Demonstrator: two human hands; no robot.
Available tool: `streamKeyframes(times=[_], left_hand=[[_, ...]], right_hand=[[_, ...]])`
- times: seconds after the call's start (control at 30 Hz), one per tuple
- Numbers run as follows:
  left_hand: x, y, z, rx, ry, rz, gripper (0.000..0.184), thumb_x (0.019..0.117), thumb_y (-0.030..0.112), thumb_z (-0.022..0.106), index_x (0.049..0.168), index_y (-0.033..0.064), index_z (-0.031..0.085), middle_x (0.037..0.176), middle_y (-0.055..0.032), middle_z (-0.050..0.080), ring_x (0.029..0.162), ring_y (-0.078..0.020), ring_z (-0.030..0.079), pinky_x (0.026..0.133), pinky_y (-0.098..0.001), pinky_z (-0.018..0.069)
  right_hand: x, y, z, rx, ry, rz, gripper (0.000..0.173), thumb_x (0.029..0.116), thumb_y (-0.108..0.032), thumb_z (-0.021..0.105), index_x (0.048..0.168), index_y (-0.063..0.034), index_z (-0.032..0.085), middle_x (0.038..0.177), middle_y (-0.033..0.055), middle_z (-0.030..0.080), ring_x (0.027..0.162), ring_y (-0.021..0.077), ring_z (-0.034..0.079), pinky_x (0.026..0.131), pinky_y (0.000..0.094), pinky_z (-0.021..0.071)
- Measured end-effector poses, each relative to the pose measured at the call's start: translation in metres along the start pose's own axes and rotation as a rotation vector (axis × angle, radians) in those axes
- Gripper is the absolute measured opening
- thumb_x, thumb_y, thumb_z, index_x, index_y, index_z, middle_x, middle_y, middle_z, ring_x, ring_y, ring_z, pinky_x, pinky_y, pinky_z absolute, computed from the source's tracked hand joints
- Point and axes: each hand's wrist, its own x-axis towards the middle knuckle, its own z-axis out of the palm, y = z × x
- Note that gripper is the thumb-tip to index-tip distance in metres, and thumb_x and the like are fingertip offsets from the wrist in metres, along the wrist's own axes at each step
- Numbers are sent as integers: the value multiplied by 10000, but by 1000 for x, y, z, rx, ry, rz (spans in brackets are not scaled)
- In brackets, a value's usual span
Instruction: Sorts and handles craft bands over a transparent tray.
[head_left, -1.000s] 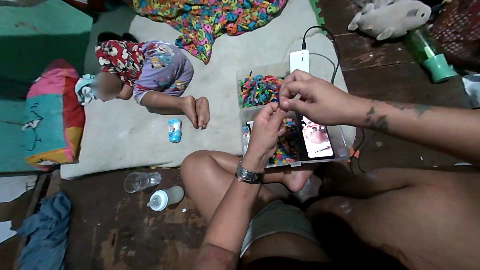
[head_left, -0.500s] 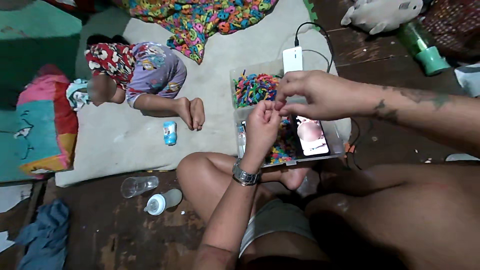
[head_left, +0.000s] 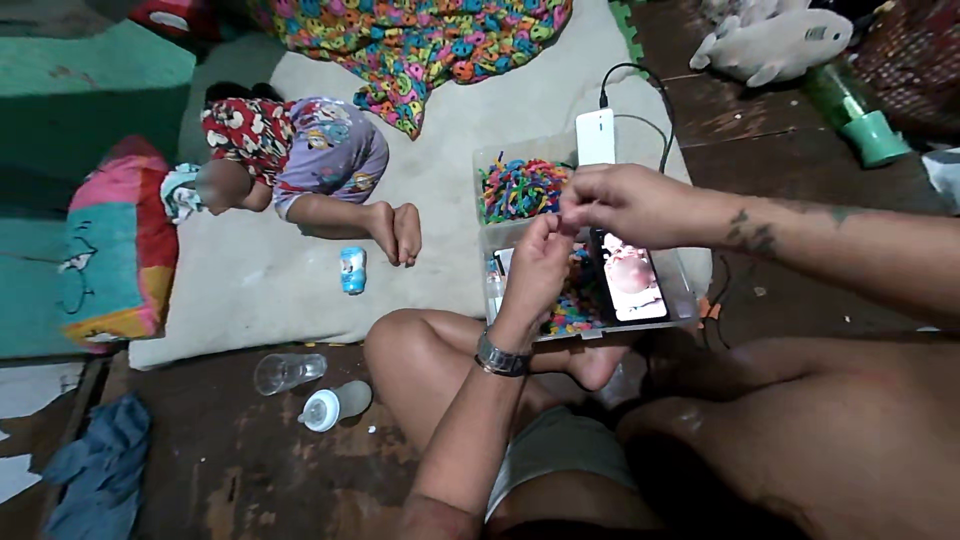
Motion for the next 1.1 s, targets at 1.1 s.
streamKeyframes(times=[1.1], left_hand=[[-3, 2, -14, 411, -83, 68, 116, 1007, 112, 525, 937, 73, 610, 624, -10, 472, 504, -81, 432, 476, -233, 366]], right_hand=[[-6, -3, -16, -903, -203, -451, 79, 923, -38, 677, 977, -88, 705, 975, 92, 667, 928, 293, 650, 840, 513, 475]])
